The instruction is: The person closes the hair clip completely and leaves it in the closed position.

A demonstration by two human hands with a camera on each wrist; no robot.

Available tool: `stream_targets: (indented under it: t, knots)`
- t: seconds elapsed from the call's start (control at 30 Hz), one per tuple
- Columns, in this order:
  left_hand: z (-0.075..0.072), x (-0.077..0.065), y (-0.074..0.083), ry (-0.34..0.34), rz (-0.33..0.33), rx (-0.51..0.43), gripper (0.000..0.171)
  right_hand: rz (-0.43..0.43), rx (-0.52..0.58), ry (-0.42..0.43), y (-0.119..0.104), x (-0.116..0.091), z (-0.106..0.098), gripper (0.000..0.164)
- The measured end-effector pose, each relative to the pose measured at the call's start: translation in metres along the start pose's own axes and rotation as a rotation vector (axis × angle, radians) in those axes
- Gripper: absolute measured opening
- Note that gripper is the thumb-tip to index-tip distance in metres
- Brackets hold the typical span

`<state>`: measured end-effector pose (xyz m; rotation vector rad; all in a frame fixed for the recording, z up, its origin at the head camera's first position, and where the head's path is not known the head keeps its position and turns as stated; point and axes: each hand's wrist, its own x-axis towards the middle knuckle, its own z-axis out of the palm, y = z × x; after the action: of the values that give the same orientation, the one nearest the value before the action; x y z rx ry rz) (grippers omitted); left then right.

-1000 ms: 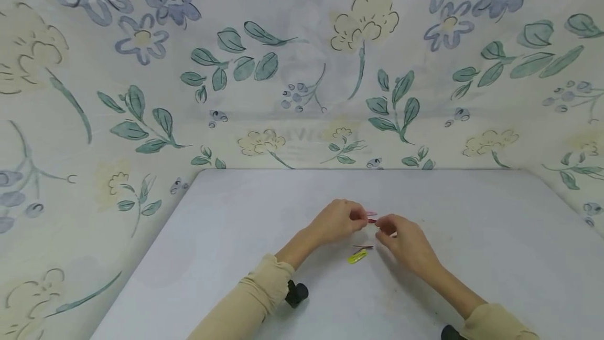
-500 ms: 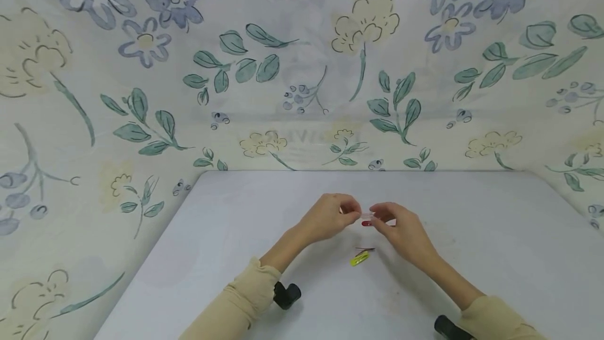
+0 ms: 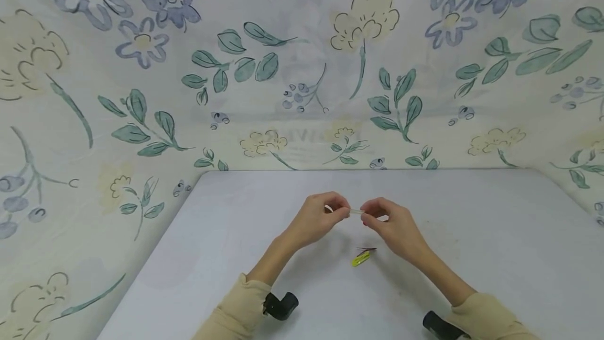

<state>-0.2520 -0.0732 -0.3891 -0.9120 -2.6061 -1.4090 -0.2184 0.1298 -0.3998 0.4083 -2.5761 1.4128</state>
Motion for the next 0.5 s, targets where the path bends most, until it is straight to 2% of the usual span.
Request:
stream_targets:
  t: [0.5]
  knots:
    - [0.0033,-0.0068,0.0038,0.125,-0.052,-0.073,0.011,0.027,0.1,0.018,-0.0014,0.0048,0.0045,0.015]
